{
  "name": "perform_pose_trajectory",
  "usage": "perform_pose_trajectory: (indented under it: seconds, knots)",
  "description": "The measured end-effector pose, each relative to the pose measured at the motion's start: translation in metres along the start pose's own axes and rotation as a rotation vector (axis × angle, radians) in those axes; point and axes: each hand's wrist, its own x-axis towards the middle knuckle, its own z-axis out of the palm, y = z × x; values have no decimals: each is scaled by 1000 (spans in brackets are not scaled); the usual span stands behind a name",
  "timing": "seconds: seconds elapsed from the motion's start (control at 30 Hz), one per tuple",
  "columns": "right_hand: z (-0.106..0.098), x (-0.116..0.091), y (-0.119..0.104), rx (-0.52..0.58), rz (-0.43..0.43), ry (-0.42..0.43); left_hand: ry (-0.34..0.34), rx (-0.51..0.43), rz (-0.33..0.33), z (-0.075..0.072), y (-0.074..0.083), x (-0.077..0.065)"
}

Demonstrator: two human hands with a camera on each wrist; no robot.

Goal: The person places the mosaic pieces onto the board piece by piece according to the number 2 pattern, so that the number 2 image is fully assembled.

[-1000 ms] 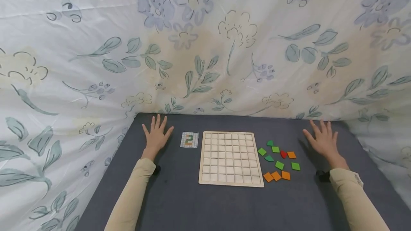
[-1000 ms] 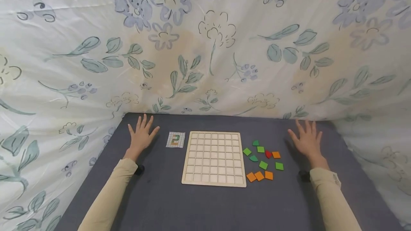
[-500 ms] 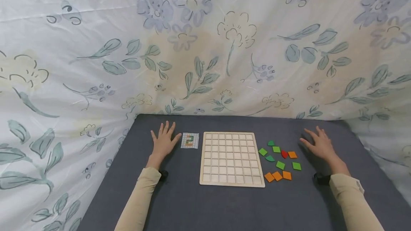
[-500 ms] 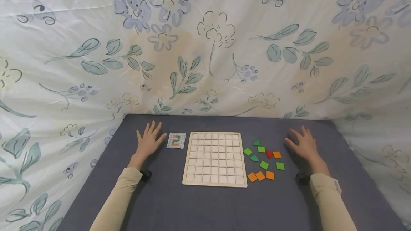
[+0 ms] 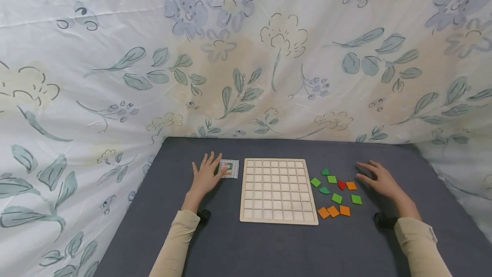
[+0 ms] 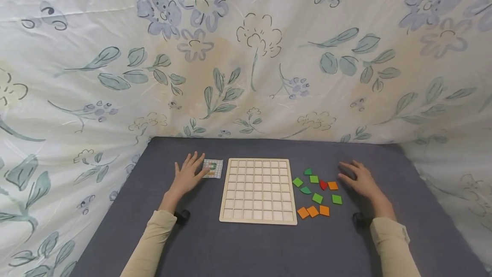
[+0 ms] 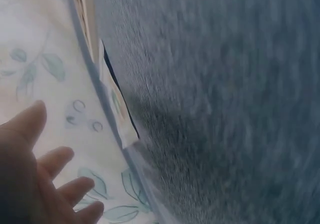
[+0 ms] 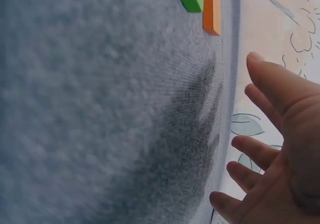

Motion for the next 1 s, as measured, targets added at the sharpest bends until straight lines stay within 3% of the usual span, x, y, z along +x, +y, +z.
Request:
perform_pose_trajectory:
  seconds: [0.4,0.63,1.0]
  knots:
    - [1,-12,-6,64,-3,-89,-85,-35,54,7,12,-14]
    - [1,-18,-8,104,-25,-91,-114,-54,99,12,15,-22]
    - [6,-26,-12,158,-66,-113,-222,-88,137,11,22,-35]
